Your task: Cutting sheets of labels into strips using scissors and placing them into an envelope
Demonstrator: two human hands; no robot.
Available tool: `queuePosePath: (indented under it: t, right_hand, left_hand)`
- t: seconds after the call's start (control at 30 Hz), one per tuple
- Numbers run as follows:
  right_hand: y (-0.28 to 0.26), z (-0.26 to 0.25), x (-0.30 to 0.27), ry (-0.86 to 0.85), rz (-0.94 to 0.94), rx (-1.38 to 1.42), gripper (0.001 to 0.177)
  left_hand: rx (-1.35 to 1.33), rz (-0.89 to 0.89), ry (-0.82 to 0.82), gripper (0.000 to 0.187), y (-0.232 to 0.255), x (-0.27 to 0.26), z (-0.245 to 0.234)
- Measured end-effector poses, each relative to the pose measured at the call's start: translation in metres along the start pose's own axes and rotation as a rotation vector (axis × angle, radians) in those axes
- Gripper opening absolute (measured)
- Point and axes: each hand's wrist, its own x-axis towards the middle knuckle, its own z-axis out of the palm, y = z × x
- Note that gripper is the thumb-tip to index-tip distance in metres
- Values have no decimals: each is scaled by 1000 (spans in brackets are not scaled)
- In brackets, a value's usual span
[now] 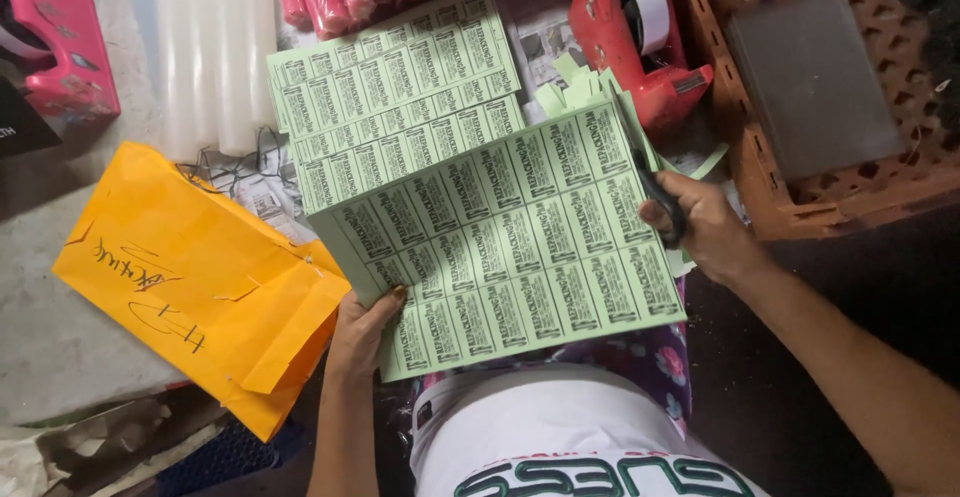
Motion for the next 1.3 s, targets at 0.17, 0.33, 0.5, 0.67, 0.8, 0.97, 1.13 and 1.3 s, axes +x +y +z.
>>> queuePosePath:
  t: [0.17, 0.33, 0.5, 0.67, 0.8, 0.97, 1.13, 1.3]
  right_hand:
    - [-2, 6, 10, 92, 37, 100, 16]
    - [-84, 10, 2, 54, -129, -356, 24]
    - [-166, 59, 20, -147, -637, -665, 78]
    - [-187, 113, 37, -372, -587, -591, 56]
    - [-180, 118, 47, -390, -349, -210, 54]
    - [-130, 118, 71, -146, -435, 269, 41]
    - [-61, 153, 90, 44, -400, 697, 40]
    - [-45, 210, 83, 535, -31, 461, 40]
  left_hand:
    - [-49, -20, -31, 8, -94, 16, -59]
    - [-1, -133, -38, 25, -38, 19, -67]
    - [424, 171, -354, 15, 43, 33, -56]
    - [648, 352, -530, 17, 116, 46, -29]
    - [455, 389, -649, 7, 152, 47, -42]
    - [-526, 322, -837, 90, 144, 67, -100]
    - [-1135, 153, -716, 106, 32, 17, -33]
    - [-1334, -59, -228, 113, -13, -15, 8]
